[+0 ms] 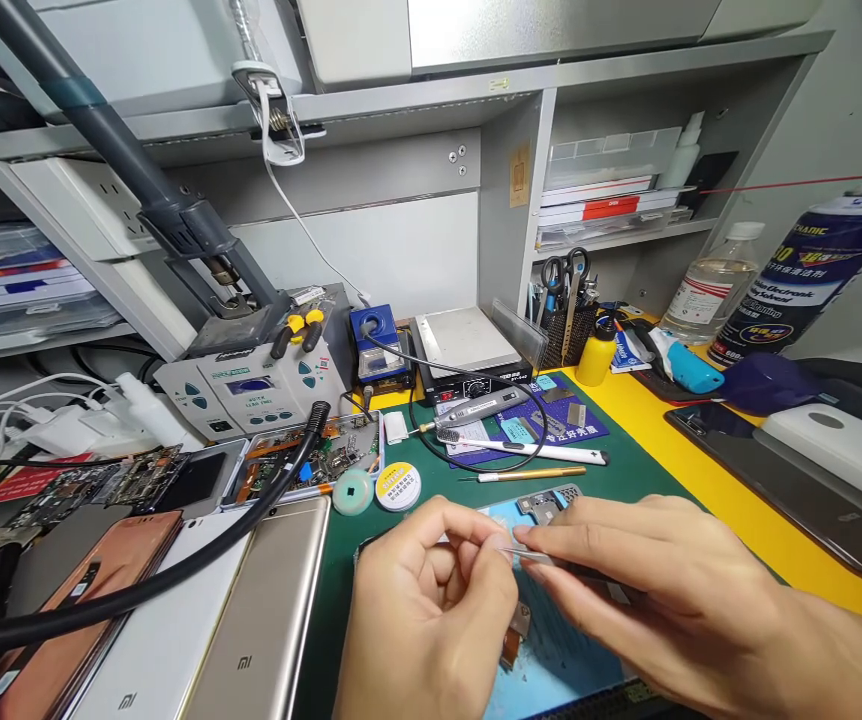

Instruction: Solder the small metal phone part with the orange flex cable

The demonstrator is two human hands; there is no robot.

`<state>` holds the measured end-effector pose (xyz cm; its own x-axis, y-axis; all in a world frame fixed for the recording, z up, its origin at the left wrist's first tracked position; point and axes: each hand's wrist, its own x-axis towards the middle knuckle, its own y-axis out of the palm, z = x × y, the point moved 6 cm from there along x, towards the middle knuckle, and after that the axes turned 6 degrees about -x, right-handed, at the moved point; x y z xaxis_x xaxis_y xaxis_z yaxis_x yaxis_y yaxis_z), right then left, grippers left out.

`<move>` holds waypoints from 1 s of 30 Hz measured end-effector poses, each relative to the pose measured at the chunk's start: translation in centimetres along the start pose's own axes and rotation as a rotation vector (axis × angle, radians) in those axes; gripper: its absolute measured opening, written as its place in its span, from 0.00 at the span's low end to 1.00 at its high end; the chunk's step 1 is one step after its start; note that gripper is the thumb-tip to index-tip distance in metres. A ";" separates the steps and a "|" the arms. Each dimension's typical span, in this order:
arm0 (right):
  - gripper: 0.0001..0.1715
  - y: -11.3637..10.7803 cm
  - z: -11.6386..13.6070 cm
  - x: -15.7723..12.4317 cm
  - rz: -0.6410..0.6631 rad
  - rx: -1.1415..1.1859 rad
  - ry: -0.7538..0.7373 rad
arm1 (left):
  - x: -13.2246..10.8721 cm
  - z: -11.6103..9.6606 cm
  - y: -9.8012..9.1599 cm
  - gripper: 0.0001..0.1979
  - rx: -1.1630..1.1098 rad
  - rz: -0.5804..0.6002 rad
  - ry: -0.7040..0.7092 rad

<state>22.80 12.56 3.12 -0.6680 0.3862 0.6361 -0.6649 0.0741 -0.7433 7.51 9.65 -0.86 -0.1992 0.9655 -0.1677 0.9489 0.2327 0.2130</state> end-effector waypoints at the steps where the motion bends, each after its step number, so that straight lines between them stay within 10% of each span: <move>1: 0.11 0.0 -0.1 0.0 -0.001 0.019 0.020 | 0.0 -0.2 -0.1 0.14 0.017 -0.013 -0.004; 12: 0.09 -0.3 -0.9 0.5 0.003 0.128 0.192 | 0.5 -0.3 -1.4 0.20 -0.091 -0.089 -0.023; 23: 0.20 1.8 -3.4 -0.6 0.235 0.552 0.805 | 0.6 -0.5 -1.3 0.18 -0.310 -0.067 -0.118; 30: 0.16 2.0 -3.5 -1.2 0.254 0.659 0.873 | 0.8 -0.2 -1.5 0.15 -0.385 0.016 -0.182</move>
<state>23.44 15.44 0.11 -0.5181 0.8521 -0.0738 -0.7627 -0.4994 -0.4109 5.92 10.09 -1.12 -0.1060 0.9410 -0.3215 0.7843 0.2779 0.5547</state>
